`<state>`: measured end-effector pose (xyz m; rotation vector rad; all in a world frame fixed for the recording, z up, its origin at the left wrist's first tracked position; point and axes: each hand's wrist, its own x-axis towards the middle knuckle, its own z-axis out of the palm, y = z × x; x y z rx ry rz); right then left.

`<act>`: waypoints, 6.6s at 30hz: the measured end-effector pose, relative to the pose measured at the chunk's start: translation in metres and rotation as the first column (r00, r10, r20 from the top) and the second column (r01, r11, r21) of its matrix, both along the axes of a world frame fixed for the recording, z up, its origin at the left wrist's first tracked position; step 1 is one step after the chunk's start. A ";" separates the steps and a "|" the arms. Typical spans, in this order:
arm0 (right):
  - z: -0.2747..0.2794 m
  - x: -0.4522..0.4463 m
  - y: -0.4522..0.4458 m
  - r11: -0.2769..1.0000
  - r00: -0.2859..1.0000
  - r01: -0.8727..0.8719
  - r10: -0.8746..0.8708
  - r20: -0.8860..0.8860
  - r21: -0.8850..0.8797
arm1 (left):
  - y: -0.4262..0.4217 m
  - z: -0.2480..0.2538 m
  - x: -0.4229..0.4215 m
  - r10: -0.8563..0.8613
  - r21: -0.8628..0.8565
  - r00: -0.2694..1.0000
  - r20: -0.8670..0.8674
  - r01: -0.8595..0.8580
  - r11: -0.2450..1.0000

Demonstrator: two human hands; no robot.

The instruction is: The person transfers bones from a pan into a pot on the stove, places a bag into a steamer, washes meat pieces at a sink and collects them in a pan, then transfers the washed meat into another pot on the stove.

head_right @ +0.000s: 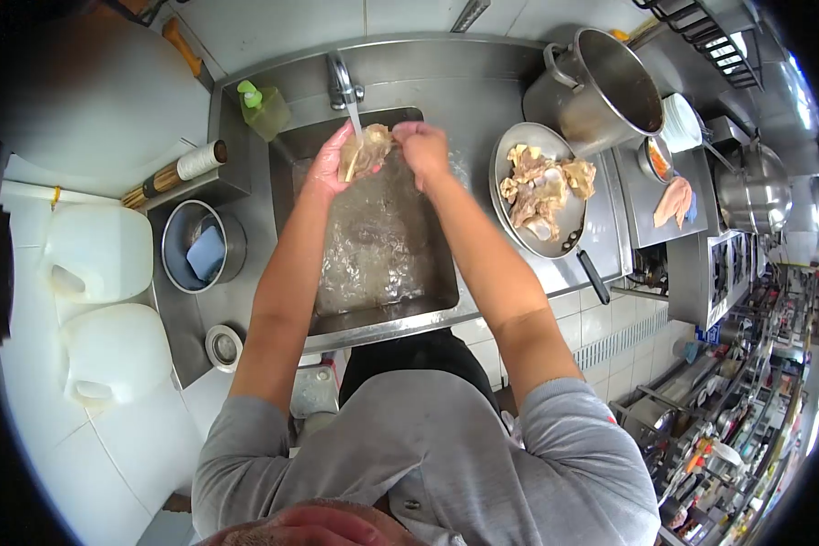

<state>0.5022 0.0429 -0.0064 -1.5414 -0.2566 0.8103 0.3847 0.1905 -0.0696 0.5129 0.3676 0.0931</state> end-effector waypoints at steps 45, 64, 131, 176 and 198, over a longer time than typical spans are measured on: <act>-0.021 -0.042 0.037 0.974 0.716 0.199 -0.072 0.694 -0.105 | -0.001 0.028 -0.004 0.106 0.079 0.975 -0.196 -0.092 0.993; 0.003 -0.013 0.025 0.958 0.964 -0.265 0.264 0.027 0.105 | -0.003 0.015 -0.011 -0.075 -0.067 0.994 0.080 0.081 0.995; 0.014 0.012 0.075 0.815 0.819 -0.561 0.572 0.048 -0.142 | 0.005 -0.057 -0.030 0.030 -0.339 0.994 0.107 0.008 0.941; -0.043 -0.025 0.054 0.984 0.987 -0.139 0.129 0.097 0.111 | -0.002 -0.003 -0.028 0.104 0.018 0.993 -0.052 -0.104 0.994; -0.018 -0.025 0.071 0.970 0.960 -0.165 0.200 0.198 -0.181 | -0.016 -0.005 -0.044 0.010 -0.079 0.998 -0.067 -0.015 0.997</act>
